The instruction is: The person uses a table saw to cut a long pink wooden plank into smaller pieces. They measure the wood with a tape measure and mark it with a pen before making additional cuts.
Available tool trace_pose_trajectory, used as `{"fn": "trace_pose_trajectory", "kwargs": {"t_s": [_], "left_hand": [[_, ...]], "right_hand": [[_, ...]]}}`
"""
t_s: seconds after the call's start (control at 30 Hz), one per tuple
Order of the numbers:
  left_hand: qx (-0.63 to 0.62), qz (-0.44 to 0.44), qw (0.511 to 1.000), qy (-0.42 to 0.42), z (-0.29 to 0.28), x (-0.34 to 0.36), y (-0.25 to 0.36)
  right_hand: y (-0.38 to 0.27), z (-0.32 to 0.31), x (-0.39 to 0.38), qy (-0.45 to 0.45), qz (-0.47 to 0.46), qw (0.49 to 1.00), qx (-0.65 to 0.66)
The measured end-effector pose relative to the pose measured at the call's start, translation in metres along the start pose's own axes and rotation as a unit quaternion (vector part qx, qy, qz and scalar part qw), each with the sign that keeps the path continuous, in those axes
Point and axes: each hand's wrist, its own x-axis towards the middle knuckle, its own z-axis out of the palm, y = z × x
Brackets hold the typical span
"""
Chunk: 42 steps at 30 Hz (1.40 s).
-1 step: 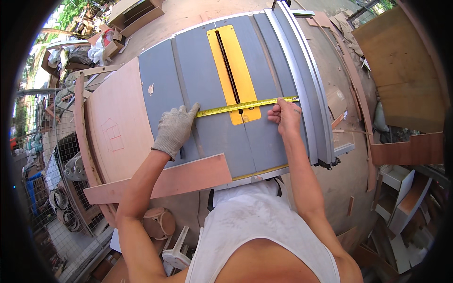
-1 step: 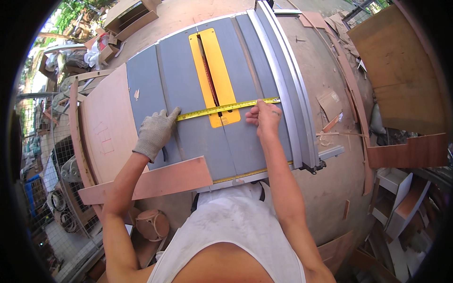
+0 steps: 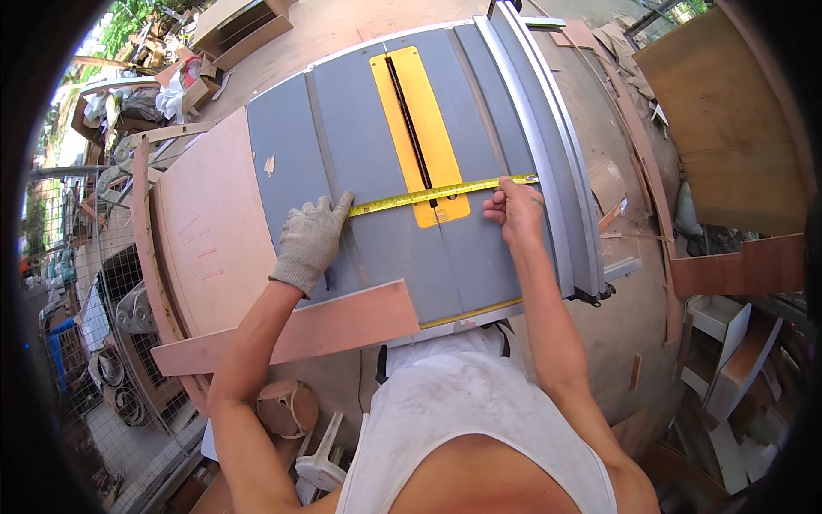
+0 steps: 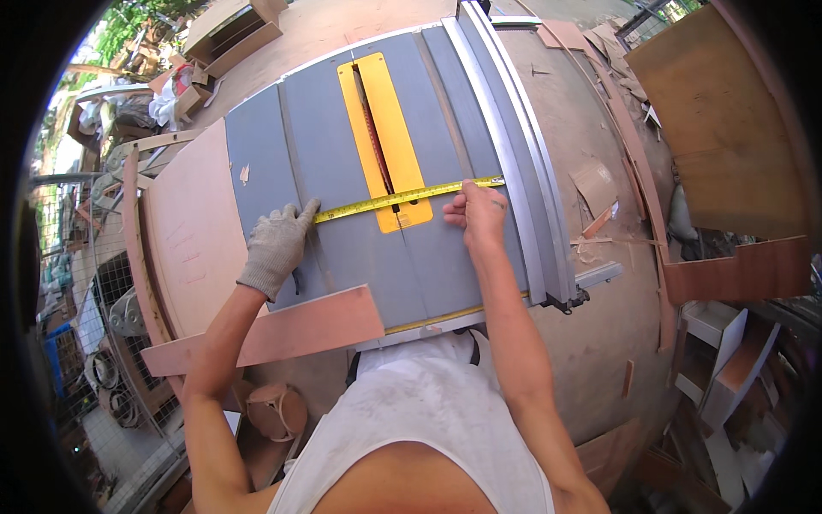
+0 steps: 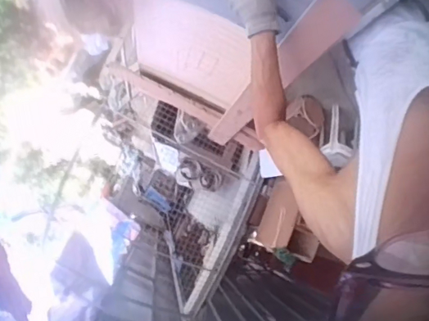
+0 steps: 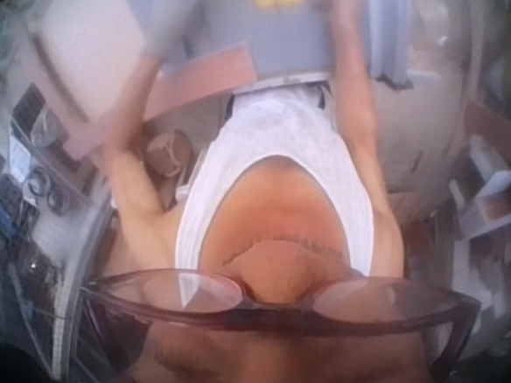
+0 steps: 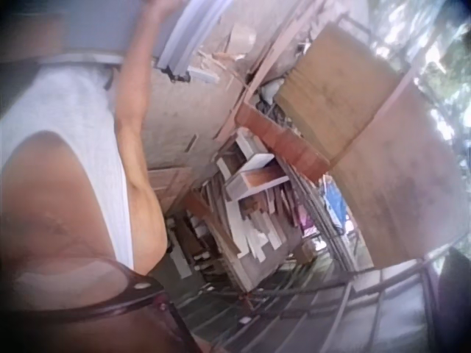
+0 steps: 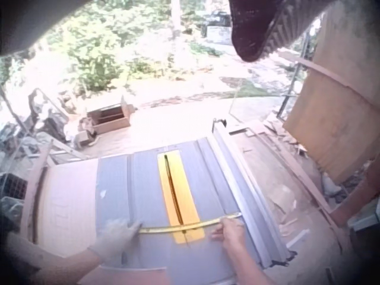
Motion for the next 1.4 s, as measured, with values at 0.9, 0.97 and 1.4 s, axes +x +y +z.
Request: {"fn": "trace_pose_trajectory", "kwargs": {"t_s": [0.9,0.97,1.4], "left_hand": [[-0.079,-0.032,0.983,0.160,0.039,0.012,0.017],[0.008,0.027,0.996,0.080,0.042,0.013,0.016],[0.023,0.012,0.999,0.019,0.047,-0.007,0.026]], "right_hand": [[0.111,-0.207,-0.130,-0.026,-0.082,0.881,-0.465],[0.126,-0.194,-0.122,-0.017,-0.055,0.926,-0.374],[0.166,-0.185,-0.066,0.048,-0.290,0.821,-0.489]]}}
